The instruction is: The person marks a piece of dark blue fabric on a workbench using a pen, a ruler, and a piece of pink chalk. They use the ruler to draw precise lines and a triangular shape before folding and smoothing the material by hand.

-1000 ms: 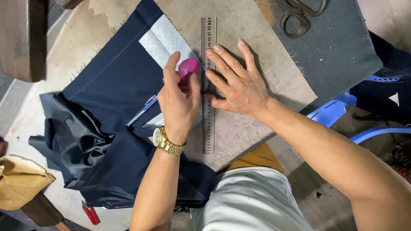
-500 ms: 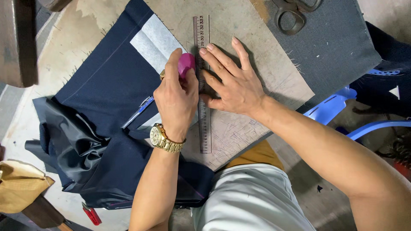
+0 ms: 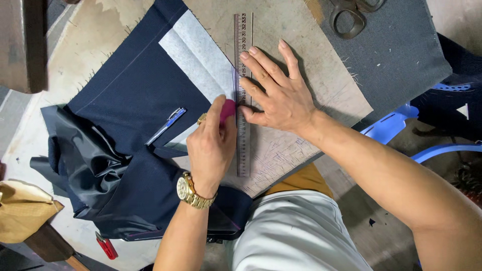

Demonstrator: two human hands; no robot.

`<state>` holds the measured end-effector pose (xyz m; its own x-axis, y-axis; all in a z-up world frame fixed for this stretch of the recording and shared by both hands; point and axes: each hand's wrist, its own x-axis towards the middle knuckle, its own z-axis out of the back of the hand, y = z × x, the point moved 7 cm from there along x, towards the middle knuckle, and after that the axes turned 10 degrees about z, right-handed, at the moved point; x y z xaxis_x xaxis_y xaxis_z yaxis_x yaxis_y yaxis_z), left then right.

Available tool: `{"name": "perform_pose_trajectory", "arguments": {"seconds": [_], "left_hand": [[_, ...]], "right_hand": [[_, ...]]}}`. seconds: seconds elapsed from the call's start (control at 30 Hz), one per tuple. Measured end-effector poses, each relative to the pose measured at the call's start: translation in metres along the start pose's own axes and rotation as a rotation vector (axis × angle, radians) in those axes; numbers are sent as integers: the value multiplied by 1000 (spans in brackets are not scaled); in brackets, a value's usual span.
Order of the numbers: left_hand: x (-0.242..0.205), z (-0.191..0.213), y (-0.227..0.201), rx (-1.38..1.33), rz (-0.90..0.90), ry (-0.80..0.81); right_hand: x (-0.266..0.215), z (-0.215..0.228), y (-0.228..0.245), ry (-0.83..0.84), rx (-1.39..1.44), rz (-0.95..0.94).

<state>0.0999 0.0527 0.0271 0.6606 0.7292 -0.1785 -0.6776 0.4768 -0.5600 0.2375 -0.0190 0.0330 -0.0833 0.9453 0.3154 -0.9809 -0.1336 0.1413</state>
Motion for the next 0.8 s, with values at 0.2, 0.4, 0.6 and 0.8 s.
{"name": "perform_pose_trajectory", "arguments": {"seconds": [0.2,0.4,0.6,0.8], "left_hand": [[-34,47,19,-188,133,-120],[-81,148,130,-556,581,-503],[-85,317,309,270,539,-1103],[-48,375,476,973,616,-977]], "right_hand": [[4,2,3,-3,-38,47],[2,0,10,-2,-74,78],[-14,-15,8,1,-170,67],[-30,-32,35,12,-27,-245]]}}
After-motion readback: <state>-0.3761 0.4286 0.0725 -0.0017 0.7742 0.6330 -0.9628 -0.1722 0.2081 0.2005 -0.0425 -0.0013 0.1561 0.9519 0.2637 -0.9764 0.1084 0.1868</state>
